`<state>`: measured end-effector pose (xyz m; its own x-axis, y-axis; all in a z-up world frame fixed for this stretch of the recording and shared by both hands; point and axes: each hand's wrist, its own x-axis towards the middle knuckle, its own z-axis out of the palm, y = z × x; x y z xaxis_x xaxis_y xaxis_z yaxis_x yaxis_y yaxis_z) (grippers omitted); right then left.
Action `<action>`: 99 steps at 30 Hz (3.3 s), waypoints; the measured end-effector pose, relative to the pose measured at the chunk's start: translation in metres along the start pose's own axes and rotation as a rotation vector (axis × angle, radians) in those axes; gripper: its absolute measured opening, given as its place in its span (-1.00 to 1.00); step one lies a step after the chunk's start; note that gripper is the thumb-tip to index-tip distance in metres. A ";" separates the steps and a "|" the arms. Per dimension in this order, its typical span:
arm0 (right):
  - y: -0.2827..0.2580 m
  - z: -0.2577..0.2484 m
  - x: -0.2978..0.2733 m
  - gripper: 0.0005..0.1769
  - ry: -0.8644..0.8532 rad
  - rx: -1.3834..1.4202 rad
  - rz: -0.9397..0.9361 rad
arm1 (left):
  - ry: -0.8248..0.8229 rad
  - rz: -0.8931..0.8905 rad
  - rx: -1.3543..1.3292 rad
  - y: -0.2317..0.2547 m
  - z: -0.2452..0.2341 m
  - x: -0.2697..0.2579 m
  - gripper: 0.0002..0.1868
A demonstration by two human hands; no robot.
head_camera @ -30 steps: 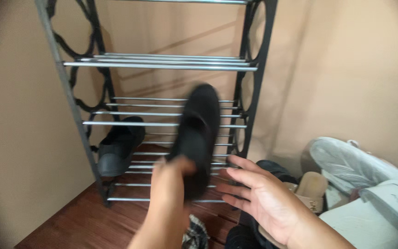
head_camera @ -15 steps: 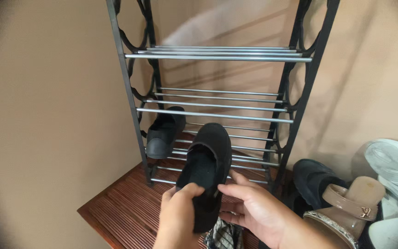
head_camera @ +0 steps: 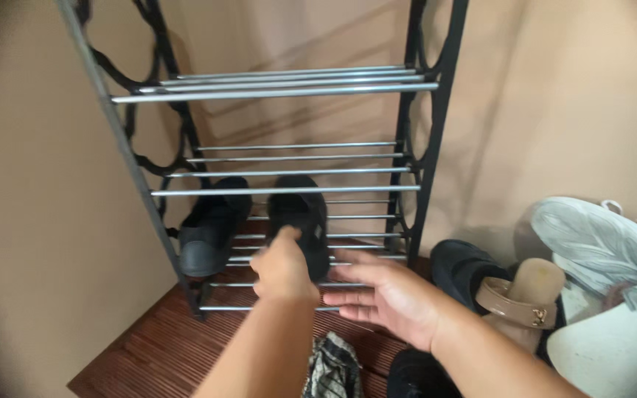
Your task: The person wipes several pairs of shoes with a cloth and places them onto a metal shoe rack. They handle black slip-ons, green sneakers, and white sneakers, arranging them on the rack shelves.
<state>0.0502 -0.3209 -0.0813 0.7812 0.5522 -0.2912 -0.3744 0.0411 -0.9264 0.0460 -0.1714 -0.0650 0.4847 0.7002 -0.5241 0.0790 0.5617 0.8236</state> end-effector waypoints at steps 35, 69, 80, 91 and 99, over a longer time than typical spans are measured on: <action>0.117 0.087 0.049 -0.54 -0.003 -0.236 0.136 | -0.116 0.559 1.444 -0.055 -0.171 0.097 -0.27; 0.012 0.089 0.102 0.09 0.099 -1.053 -0.267 | -0.286 1.101 1.015 0.019 -0.042 0.114 -0.18; 0.024 0.086 0.093 0.14 0.118 -1.051 -0.190 | -0.272 1.004 1.319 0.020 -0.036 0.116 -0.29; 0.041 0.073 0.086 -0.21 0.208 -1.134 -0.238 | -0.371 0.963 1.137 0.028 -0.057 0.103 0.25; 0.054 0.058 0.042 -0.30 0.238 -0.761 -0.231 | -0.446 1.051 0.871 -0.012 -0.103 0.054 0.10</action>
<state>0.0339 -0.2475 -0.1300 0.9139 0.4043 -0.0369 0.1823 -0.4900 -0.8525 -0.0183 -0.0949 -0.1258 0.8669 0.3275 0.3759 -0.0616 -0.6779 0.7326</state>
